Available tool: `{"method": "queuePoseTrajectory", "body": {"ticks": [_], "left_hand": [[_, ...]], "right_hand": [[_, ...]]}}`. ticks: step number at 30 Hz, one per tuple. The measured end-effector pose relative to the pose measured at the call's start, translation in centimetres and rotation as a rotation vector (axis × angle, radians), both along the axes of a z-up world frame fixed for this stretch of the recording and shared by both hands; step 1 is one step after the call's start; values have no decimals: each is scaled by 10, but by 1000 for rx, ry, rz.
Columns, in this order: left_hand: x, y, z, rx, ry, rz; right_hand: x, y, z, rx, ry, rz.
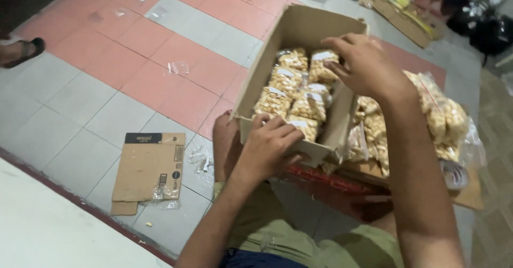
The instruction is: Sealing small plastic bags of snacks and packing them into a cardboard box.
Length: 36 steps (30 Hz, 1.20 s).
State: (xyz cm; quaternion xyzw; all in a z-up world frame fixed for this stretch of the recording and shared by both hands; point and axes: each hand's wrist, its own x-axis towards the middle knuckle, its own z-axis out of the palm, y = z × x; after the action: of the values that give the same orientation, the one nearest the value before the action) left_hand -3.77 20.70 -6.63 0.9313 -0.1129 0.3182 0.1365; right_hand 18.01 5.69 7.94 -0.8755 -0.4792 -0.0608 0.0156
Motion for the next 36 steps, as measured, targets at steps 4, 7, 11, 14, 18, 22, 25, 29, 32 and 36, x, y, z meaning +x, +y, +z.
{"method": "queuePoseTrajectory", "body": {"ticks": [4, 7, 11, 14, 18, 22, 25, 29, 32, 36], "left_hand": [[-3, -2, 9, -26, -38, -11], [-6, -3, 15, 17, -126, -44], [-13, -11, 30, 87, -31, 52], [-8, -11, 27, 23, -8, 60], [0, 1, 8, -96, -70, -25], [-4, -8, 17, -78, -102, 0], [-6, -13, 20, -81, -108, 3], [-5, -15, 30, -75, -69, -12], [-4, -17, 29, -64, -56, 2], [-7, -18, 29, -79, -12, 52]], "right_hand": [[-51, -65, 8, 360, 97, 80], [-60, -121, -23, 539, 111, -53], [-53, -193, -90, 854, -79, -217], [-44, -225, -144, 958, -80, -310], [-48, -228, -187, 980, 107, -282], [-76, -190, -183, 860, 217, -352], [-82, -177, -191, 605, 246, -517], [-80, -172, -209, 622, 185, -548], [-68, -180, -214, 811, 204, -502], [-55, -200, -213, 1148, 226, -373]]}}
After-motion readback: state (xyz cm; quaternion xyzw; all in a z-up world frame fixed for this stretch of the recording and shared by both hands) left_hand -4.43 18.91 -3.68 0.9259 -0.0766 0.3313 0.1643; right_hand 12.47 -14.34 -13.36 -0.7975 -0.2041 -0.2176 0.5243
